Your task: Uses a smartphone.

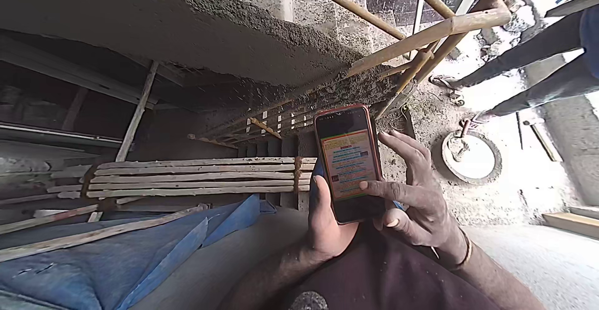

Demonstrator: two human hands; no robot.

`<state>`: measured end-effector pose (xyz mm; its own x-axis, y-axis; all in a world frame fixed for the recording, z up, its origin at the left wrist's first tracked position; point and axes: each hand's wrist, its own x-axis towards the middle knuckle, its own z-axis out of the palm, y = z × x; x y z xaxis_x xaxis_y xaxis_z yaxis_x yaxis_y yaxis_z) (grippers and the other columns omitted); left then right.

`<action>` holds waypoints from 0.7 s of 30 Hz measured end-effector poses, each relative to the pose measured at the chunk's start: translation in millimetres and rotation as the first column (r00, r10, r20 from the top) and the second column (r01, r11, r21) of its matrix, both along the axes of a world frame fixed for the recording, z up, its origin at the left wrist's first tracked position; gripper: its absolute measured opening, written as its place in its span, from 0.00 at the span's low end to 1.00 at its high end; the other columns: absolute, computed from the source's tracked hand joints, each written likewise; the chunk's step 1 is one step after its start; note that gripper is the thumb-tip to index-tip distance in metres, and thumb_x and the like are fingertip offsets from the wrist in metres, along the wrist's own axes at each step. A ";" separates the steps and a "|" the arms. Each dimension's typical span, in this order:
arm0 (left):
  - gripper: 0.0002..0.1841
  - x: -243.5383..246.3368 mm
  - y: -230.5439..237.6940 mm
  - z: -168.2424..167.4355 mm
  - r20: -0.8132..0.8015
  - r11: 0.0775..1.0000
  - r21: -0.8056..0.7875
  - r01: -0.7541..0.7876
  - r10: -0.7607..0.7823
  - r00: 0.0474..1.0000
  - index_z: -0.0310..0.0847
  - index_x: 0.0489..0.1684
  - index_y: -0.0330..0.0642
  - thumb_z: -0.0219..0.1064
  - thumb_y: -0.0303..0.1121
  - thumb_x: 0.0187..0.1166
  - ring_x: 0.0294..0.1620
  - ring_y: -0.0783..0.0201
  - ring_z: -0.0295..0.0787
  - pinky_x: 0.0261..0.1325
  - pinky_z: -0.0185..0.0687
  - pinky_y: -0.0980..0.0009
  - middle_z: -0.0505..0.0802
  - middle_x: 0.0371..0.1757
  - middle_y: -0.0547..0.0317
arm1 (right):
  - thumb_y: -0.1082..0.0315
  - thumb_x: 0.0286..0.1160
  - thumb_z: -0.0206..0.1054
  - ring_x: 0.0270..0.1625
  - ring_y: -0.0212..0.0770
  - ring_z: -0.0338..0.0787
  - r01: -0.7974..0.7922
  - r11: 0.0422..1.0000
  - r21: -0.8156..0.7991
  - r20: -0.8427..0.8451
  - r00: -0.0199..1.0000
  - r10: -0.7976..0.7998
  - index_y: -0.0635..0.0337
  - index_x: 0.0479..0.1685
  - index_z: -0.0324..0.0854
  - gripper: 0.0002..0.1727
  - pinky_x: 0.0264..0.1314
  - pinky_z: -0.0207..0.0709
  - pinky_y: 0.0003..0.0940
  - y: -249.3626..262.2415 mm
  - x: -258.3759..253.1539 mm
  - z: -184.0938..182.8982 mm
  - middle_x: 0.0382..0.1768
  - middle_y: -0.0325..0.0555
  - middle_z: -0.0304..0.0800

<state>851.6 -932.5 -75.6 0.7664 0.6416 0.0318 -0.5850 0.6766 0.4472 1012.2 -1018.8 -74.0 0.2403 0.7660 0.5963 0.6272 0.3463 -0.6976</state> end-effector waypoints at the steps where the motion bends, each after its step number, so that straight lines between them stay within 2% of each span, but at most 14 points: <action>1: 0.31 0.0 0.0 -0.2 -0.001 1.000 -0.001 0.001 -0.001 1.000 0.71 0.77 0.46 0.56 0.60 0.85 0.70 0.49 0.85 0.70 0.82 0.46 0.87 0.68 0.44 | 0.30 0.81 0.53 0.93 0.60 0.52 0.000 1.000 -0.002 0.001 1.000 0.000 0.30 0.56 0.91 0.27 0.91 0.51 0.60 0.0 0.0 0.2 0.87 0.53 0.66; 21: 0.32 -1.8 0.1 -0.8 0.002 1.000 -0.008 0.018 -0.018 1.000 0.72 0.77 0.46 0.56 0.61 0.84 0.70 0.50 0.85 0.71 0.81 0.47 0.87 0.68 0.45 | 0.29 0.81 0.52 0.93 0.59 0.52 -0.003 1.000 -0.010 -0.003 1.000 0.003 0.31 0.55 0.92 0.27 0.92 0.51 0.59 0.8 -0.6 -0.1 0.86 0.53 0.66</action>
